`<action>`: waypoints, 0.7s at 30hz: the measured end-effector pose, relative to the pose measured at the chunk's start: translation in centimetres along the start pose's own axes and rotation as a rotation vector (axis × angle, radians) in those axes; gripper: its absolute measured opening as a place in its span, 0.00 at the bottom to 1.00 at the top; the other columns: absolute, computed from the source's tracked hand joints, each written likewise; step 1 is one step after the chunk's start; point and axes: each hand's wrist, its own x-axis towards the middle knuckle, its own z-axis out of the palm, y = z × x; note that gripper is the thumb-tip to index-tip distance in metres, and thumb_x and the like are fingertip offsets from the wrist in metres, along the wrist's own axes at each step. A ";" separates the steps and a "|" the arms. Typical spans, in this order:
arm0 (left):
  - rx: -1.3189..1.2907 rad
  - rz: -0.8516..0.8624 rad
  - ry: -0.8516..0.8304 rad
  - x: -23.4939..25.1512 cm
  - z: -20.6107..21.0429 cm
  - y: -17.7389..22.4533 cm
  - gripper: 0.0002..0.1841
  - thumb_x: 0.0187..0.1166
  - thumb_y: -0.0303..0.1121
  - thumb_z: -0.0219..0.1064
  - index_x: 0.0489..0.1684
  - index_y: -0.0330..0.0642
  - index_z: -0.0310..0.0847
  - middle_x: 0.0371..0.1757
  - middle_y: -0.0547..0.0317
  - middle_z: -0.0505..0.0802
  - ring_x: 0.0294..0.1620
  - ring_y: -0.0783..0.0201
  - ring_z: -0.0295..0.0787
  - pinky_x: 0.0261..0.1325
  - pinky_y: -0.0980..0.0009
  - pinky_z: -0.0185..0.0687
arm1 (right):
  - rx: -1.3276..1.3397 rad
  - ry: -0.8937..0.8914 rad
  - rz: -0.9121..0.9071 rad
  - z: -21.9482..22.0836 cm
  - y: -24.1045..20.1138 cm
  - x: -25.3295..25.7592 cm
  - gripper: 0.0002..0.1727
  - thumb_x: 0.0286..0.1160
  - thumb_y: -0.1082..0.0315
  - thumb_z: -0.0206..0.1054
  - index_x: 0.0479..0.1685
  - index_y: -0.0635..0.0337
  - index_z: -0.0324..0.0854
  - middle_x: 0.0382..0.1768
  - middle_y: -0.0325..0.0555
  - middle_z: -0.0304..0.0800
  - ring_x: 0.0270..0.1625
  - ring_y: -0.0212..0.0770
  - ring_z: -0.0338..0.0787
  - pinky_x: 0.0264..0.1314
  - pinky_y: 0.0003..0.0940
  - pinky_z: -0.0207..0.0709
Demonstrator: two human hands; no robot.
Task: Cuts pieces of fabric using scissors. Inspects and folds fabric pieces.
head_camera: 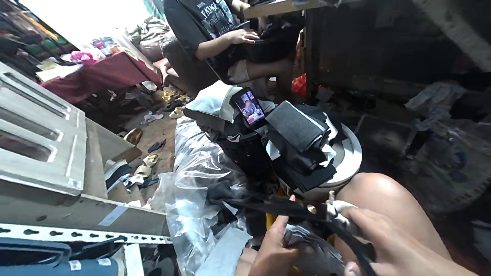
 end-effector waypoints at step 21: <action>-0.276 0.202 0.112 -4.9 1.1 -2.4 0.20 0.58 0.29 0.85 0.49 0.60 0.91 0.47 0.80 0.97 0.51 0.83 0.92 0.60 0.77 0.88 | 0.602 -0.455 0.071 -1.2 -7.5 15.7 0.12 0.73 0.66 0.75 0.43 0.62 0.78 0.28 0.34 0.78 0.29 0.22 0.78 0.35 0.19 0.74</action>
